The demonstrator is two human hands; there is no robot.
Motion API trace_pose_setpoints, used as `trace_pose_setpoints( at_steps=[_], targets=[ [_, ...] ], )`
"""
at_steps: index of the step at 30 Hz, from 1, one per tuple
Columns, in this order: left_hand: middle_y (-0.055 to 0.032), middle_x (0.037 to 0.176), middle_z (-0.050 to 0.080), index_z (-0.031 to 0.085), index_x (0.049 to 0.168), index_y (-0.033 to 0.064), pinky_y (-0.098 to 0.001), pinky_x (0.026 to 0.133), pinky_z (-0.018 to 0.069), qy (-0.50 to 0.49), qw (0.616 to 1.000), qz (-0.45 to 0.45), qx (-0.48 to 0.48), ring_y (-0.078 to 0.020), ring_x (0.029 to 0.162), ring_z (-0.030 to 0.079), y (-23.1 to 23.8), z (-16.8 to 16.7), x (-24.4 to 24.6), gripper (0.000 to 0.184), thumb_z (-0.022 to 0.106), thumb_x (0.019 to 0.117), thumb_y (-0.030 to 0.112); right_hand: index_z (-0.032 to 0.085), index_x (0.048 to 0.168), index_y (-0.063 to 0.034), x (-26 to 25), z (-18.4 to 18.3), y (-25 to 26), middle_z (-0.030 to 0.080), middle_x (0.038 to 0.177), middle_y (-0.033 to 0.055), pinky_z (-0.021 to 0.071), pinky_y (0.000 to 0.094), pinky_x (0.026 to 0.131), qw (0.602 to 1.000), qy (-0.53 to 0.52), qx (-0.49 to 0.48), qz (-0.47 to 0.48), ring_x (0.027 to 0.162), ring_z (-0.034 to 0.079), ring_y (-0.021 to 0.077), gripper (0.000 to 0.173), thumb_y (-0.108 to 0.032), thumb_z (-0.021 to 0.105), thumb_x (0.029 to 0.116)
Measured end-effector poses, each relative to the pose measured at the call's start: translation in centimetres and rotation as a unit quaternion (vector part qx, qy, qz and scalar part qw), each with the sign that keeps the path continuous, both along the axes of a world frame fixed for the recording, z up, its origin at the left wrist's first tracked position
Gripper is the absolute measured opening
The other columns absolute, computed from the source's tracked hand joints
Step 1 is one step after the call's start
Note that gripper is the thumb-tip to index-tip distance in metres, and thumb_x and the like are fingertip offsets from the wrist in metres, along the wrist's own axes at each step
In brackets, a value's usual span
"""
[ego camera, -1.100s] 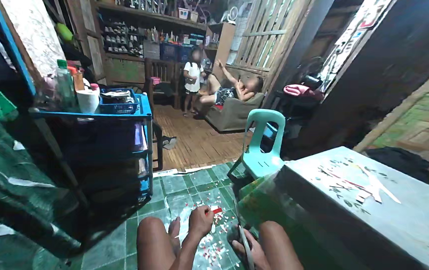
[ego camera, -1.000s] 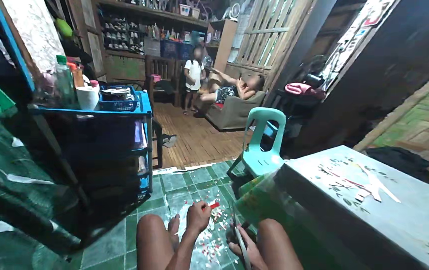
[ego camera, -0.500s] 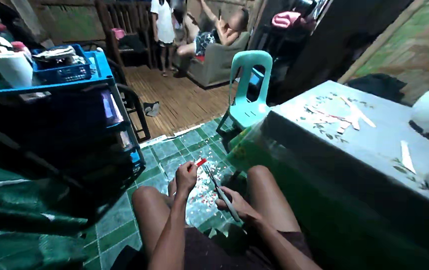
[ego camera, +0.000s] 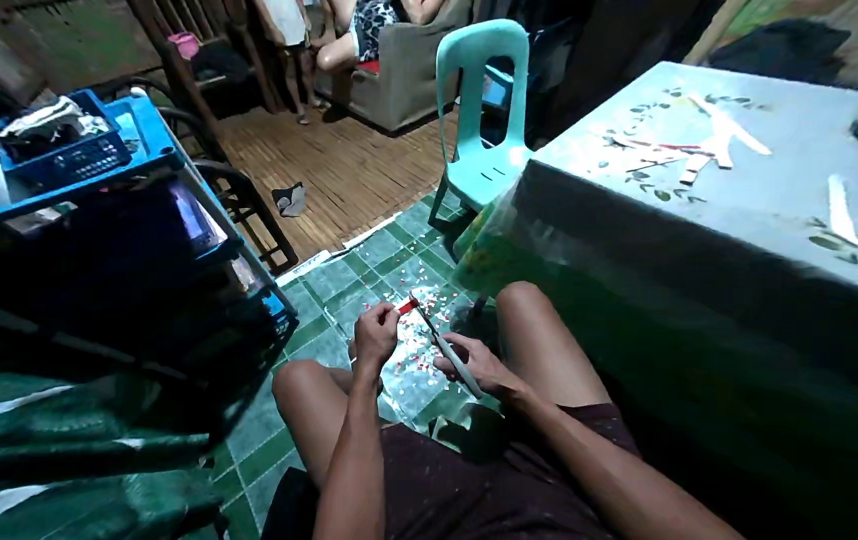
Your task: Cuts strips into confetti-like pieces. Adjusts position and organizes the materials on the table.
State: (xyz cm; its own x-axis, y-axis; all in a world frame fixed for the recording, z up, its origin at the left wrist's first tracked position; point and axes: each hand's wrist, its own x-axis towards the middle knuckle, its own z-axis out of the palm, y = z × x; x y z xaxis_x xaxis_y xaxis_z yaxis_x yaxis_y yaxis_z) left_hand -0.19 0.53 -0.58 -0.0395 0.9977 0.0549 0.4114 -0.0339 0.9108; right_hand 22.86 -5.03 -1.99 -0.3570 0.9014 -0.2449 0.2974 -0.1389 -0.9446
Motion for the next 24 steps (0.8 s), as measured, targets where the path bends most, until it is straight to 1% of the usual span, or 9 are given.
trace_pose_setpoints(
  at_steps=[2, 5, 8, 12, 17, 21, 24],
  targets=[
    [-0.0020, 0.077, 0.068, 0.075, 0.102, 0.0079, -0.0374, 0.069, 0.0543, 0.014, 1.000, -0.020, -0.005, -0.0123, 0.067, 0.062, -0.12, -0.05, 0.26, 0.023, 0.057, 0.1007, 0.022, 0.057, 0.138, -0.0085, 0.09, 0.16, 0.06, 0.070, 0.087, 0.0065, 0.0610, 0.0358, 0.068, 1.000, 0.005, -0.001, -0.002, 0.069, 0.068, 0.0158, 0.064, -0.047, 0.075, 0.0898],
    [-0.0013, 0.075, 0.067, 0.075, 0.101, 0.0091, -0.0374, 0.067, 0.0538, 0.022, 0.999, -0.038, -0.008, -0.0120, 0.066, 0.061, -0.14, -0.35, 0.62, 0.024, 0.056, 0.1008, 0.023, 0.057, 0.138, -0.0089, 0.14, 0.13, 0.07, 0.070, 0.086, 0.0062, 0.0608, 0.0354, 0.067, 1.000, 0.003, 0.001, -0.006, 0.067, 0.068, 0.0157, 0.065, -0.047, 0.076, 0.0890],
    [-0.0019, 0.076, 0.067, 0.075, 0.103, 0.0082, -0.0380, 0.068, 0.0547, 0.023, 0.998, -0.051, -0.016, -0.0130, 0.066, 0.062, -0.12, -0.47, 0.71, 0.025, 0.055, 0.1009, 0.023, 0.059, 0.137, -0.0089, 0.11, 0.04, 0.09, 0.070, 0.084, 0.0065, 0.0606, 0.0350, 0.066, 1.000, 0.003, 0.002, -0.015, 0.066, 0.068, 0.0157, 0.064, -0.047, 0.076, 0.0890],
    [-0.0012, 0.075, 0.067, 0.075, 0.102, 0.0080, -0.0370, 0.068, 0.0554, 0.017, 0.998, -0.060, -0.018, -0.0127, 0.067, 0.064, -0.14, -0.51, 0.70, 0.026, 0.052, 0.1013, 0.021, 0.060, 0.135, -0.0084, 0.10, 0.10, 0.12, 0.070, 0.083, 0.0065, 0.0605, 0.0343, 0.064, 1.000, 0.006, -0.002, -0.022, 0.064, 0.067, 0.0154, 0.061, -0.046, 0.076, 0.0897],
    [0.0006, 0.071, 0.064, 0.075, 0.102, 0.0090, -0.0364, 0.065, 0.0522, 0.032, 0.997, -0.064, -0.020, -0.0113, 0.063, 0.059, -0.13, -0.56, 0.49, 0.027, 0.052, 0.1014, 0.022, 0.060, 0.133, -0.0083, 0.16, 0.12, 0.12, 0.070, 0.082, 0.0057, 0.0603, 0.0339, 0.063, 1.000, 0.018, -0.011, -0.018, 0.064, 0.067, 0.0151, 0.061, -0.047, 0.076, 0.0892],
    [0.0005, 0.071, 0.063, 0.074, 0.101, 0.0097, -0.0373, 0.065, 0.0506, 0.045, 0.997, -0.063, -0.022, -0.0119, 0.063, 0.058, -0.11, -0.38, 0.36, 0.027, 0.051, 0.1015, 0.023, 0.060, 0.133, -0.0077, 0.12, 0.14, 0.10, 0.070, 0.081, 0.0053, 0.0600, 0.0330, 0.061, 0.999, 0.029, -0.015, -0.017, 0.063, 0.067, 0.0148, 0.062, -0.047, 0.077, 0.0883],
    [-0.0004, 0.074, 0.065, 0.074, 0.102, 0.0095, -0.0389, 0.067, 0.0513, 0.056, 0.996, -0.064, -0.025, -0.0129, 0.066, 0.060, -0.12, -0.27, 0.36, 0.027, 0.051, 0.1014, 0.023, 0.061, 0.132, -0.0072, 0.11, 0.22, 0.07, 0.070, 0.082, 0.0056, 0.0598, 0.0329, 0.061, 0.999, 0.043, -0.025, -0.019, 0.063, 0.067, 0.0147, 0.063, -0.046, 0.079, 0.0868]
  ],
)
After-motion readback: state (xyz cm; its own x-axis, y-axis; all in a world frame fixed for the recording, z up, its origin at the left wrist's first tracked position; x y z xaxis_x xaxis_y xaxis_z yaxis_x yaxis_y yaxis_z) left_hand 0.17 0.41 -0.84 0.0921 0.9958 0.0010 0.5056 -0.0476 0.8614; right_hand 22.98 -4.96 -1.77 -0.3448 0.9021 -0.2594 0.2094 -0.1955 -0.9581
